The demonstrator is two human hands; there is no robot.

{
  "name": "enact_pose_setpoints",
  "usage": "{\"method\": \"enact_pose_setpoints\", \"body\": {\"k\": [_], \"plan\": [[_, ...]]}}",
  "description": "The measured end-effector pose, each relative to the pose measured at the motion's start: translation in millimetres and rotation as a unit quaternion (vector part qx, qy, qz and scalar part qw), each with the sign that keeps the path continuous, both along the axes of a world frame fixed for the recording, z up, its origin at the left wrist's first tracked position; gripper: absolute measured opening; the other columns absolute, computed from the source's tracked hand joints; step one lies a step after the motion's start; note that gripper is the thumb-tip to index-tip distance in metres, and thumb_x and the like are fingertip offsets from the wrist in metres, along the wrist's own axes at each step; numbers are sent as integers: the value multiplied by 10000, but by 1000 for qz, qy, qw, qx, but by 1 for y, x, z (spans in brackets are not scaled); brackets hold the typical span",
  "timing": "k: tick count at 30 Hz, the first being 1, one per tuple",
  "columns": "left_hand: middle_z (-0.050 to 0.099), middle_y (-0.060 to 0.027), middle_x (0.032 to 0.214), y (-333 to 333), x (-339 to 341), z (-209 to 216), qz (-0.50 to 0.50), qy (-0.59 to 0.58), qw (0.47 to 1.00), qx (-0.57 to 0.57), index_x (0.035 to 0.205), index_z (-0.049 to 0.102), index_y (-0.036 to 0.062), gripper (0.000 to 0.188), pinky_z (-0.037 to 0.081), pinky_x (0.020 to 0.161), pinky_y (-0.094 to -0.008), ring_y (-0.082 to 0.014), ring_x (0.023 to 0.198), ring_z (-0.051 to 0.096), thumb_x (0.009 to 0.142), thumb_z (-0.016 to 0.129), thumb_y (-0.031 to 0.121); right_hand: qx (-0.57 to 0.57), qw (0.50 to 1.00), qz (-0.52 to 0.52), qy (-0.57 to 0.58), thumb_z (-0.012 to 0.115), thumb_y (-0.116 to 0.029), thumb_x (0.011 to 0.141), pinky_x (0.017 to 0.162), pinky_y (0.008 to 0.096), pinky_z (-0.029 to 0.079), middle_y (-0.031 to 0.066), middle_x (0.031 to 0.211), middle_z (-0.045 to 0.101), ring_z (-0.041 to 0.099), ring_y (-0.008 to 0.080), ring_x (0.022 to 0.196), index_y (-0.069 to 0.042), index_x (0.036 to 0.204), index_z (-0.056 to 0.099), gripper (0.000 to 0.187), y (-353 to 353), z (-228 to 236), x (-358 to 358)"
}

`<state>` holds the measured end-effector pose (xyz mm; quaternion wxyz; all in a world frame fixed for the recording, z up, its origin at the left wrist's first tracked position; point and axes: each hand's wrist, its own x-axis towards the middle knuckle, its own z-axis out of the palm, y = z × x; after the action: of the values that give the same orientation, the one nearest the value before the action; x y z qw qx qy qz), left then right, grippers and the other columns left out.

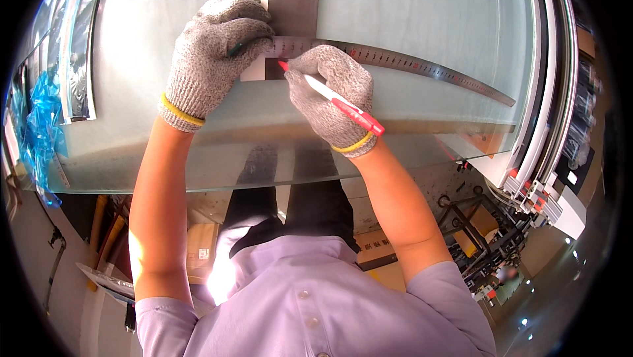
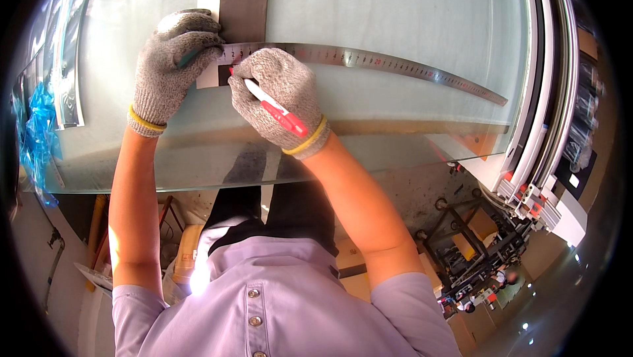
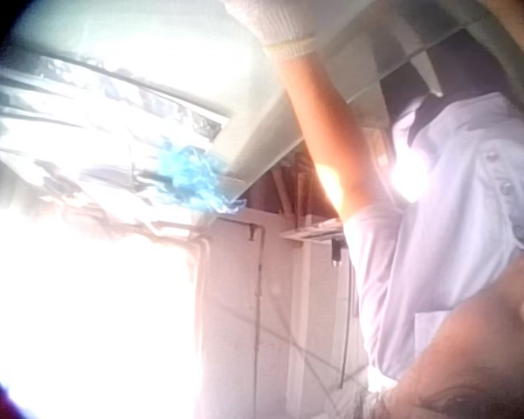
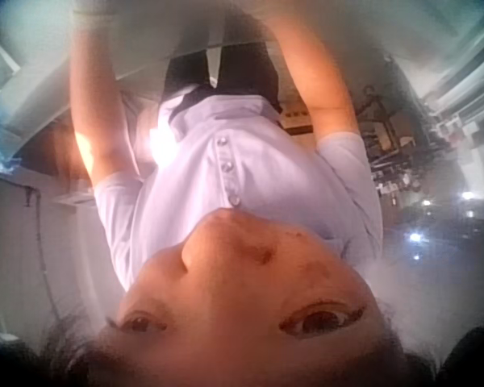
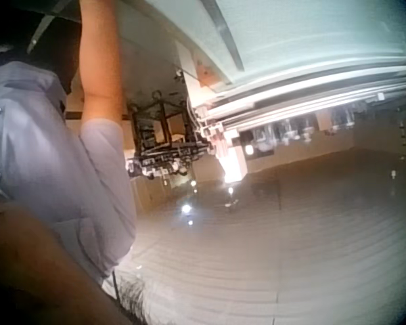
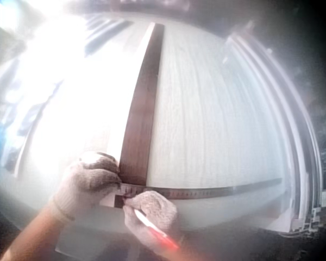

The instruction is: The person measures several long, thin strips of material on a workbench using a metal ruler. They then peel off protective backing from the strips and use a red marker to make precise marks on them based on the measurements.

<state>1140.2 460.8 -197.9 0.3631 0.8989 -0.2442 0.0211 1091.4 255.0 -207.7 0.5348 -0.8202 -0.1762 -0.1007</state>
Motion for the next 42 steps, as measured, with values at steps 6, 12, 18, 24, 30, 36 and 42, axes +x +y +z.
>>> {"method": "enact_pose_setpoints", "body": {"k": [6, 12, 18, 24, 30, 36, 42], "plan": [[721, -120, 1129, 1, 1, 1, -3, 0, 1000, -4, 988, 763, 16, 166, 529, 974, -392, -306, 1106, 680, 845, 766, 99, 26, 999, -2, 29, 776, 1, 749, 687, 393, 569, 107, 818, 669, 677, 329, 751, -45, 861, 649, 176, 1, 0, -2], [721, -121, 1126, -1, -2, -1, 10, 12, 1000, -4, 981, 763, 15, 158, 533, 967, -391, -304, 1106, 681, 841, 765, 90, 13, 1000, -8, 19, 778, 4, 753, 677, 392, 563, 111, 812, 667, 677, 323, 741, -39, 863, 650, 174, 1, 2, 0], [724, -122, 1127, -1, -2, 1, 8, 2, 1000, 9, 985, 763, 17, 159, 534, 973, -392, -300, 1112, 684, 842, 765, 86, 51, 998, -31, 32, 770, 28, 757, 660, 389, 553, 116, 806, 672, 674, 321, 717, -30, 864, 650, 171, -3, 2, -4], [723, -121, 1127, -1, -1, 2, 0, -10, 1000, 9, 989, 762, 18, 158, 540, 967, -390, -299, 1107, 688, 844, 763, 79, 24, 998, -55, 12, 770, 33, 762, 653, 386, 552, 117, 804, 678, 676, 319, 711, -31, 880, 651, 179, -8, 0, -5], [726, -115, 1124, -1, -1, 0, 3, -2, 1000, 3, 988, 764, 21, 157, 536, 974, -387, -292, 1110, 689, 846, 768, 88, 14, 999, -42, 11, 771, 15, 771, 658, 388, 554, 112, 812, 687, 683, 319, 722, -44, 891, 652, 179, -9, 1, -3], [725, -113, 1138, -1, -1, 1, -2, -10, 1000, 17, 989, 767, 21, 158, 537, 981, -383, -285, 1111, 691, 846, 774, 89, 15, 999, -40, 21, 769, -5, 780, 667, 395, 557, 103, 817, 689, 684, 317, 732, -55, 890, 648, 170, -9, 0, -4], [733, -74, 1095, -2, -1, -1, 10, -6, 1000, -11, 938, 779, 63, 126, 536, 977, -396, -282, 1101, 677, 834, 773, 133, 8, 999, -36, 19, 767, -13, 778, 667, 395, 556, 98, 822, 687, 680, 316, 736, -58, 884, 649, 165, -8, 1, -2]]}}
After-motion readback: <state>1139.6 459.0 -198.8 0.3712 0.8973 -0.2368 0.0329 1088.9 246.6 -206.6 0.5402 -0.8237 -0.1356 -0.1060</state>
